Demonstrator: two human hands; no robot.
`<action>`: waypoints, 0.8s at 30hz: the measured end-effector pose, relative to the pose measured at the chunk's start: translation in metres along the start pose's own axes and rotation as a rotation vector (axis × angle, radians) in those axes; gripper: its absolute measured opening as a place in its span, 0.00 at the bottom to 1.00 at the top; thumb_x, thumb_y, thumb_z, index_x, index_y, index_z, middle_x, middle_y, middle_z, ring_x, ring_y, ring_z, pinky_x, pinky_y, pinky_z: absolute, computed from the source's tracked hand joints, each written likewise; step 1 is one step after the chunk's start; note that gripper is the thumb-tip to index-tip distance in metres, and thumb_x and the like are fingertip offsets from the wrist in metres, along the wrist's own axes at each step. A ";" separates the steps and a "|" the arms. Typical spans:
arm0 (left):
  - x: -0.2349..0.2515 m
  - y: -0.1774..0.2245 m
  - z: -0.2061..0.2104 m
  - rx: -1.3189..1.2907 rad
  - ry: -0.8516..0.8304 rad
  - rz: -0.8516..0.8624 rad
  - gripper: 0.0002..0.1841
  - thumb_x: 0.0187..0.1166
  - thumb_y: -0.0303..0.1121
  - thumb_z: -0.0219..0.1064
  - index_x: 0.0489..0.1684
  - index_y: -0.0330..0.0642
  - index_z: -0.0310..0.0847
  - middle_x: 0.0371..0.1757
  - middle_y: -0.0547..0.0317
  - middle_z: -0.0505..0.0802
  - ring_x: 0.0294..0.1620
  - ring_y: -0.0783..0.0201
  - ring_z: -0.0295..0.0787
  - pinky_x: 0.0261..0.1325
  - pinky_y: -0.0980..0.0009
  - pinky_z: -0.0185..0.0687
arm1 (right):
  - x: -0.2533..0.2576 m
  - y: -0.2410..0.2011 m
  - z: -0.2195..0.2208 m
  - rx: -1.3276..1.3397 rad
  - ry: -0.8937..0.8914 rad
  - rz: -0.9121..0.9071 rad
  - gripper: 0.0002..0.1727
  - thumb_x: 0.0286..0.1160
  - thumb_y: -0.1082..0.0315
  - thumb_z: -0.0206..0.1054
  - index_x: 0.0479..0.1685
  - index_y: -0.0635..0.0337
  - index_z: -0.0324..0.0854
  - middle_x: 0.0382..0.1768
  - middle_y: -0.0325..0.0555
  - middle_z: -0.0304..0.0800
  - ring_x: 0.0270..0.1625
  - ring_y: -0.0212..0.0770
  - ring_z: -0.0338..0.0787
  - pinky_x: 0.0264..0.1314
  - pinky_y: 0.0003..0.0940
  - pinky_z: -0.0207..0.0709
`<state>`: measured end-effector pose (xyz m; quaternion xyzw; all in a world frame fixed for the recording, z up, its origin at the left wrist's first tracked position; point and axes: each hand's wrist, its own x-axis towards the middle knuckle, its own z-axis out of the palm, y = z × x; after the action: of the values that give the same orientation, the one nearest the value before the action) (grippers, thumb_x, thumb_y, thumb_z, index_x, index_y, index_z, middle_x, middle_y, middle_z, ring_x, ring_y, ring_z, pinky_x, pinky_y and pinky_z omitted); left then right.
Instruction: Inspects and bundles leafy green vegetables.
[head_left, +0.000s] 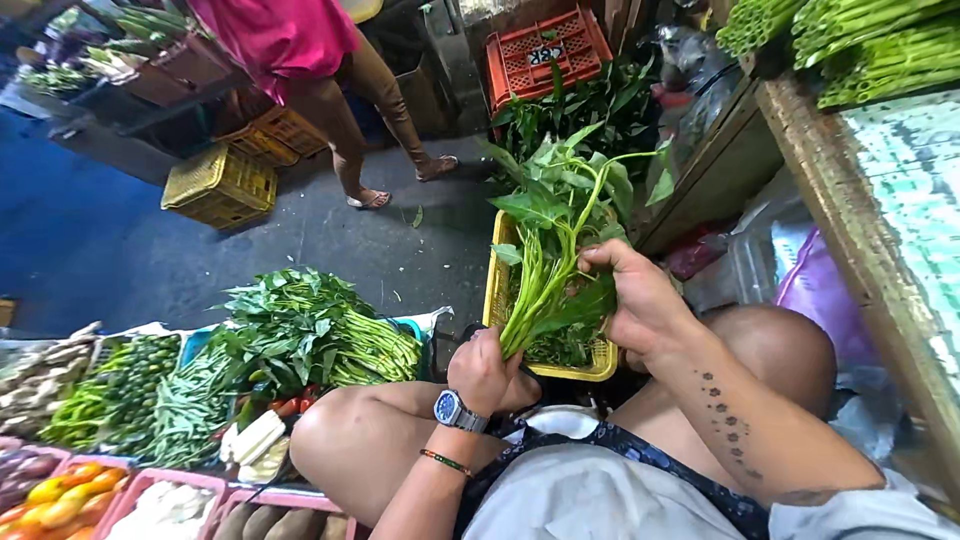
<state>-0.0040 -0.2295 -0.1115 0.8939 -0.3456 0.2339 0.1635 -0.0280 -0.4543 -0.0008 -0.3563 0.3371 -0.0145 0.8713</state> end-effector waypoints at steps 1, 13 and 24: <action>0.004 0.002 -0.004 -0.008 -0.012 -0.009 0.24 0.69 0.45 0.75 0.47 0.28 0.87 0.33 0.47 0.95 0.31 0.53 0.96 0.35 0.58 0.91 | -0.002 -0.003 0.001 0.036 0.003 0.046 0.02 0.73 0.65 0.65 0.37 0.50 0.78 0.32 0.41 0.84 0.30 0.37 0.86 0.31 0.35 0.83; -0.003 0.010 -0.070 -0.393 -0.110 -0.517 0.27 0.78 0.50 0.70 0.60 0.32 0.82 0.40 0.46 0.95 0.43 0.52 0.95 0.52 0.48 0.89 | -0.052 -0.105 -0.027 0.171 -0.260 -0.711 0.23 0.93 0.48 0.34 0.43 0.38 0.77 0.44 0.31 0.89 0.54 0.35 0.87 0.61 0.42 0.79; -0.019 0.029 -0.132 -0.671 0.466 -0.545 0.23 0.80 0.43 0.70 0.60 0.29 0.80 0.43 0.56 0.94 0.44 0.73 0.93 0.53 0.69 0.92 | -0.039 0.025 -0.047 -1.110 0.110 -0.889 0.31 0.82 0.58 0.69 0.82 0.58 0.72 0.71 0.57 0.82 0.68 0.53 0.86 0.72 0.57 0.80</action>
<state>-0.0772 -0.1799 -0.0077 0.7737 -0.1093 0.2524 0.5707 -0.0916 -0.4533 -0.0183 -0.8497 0.1609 -0.2126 0.4548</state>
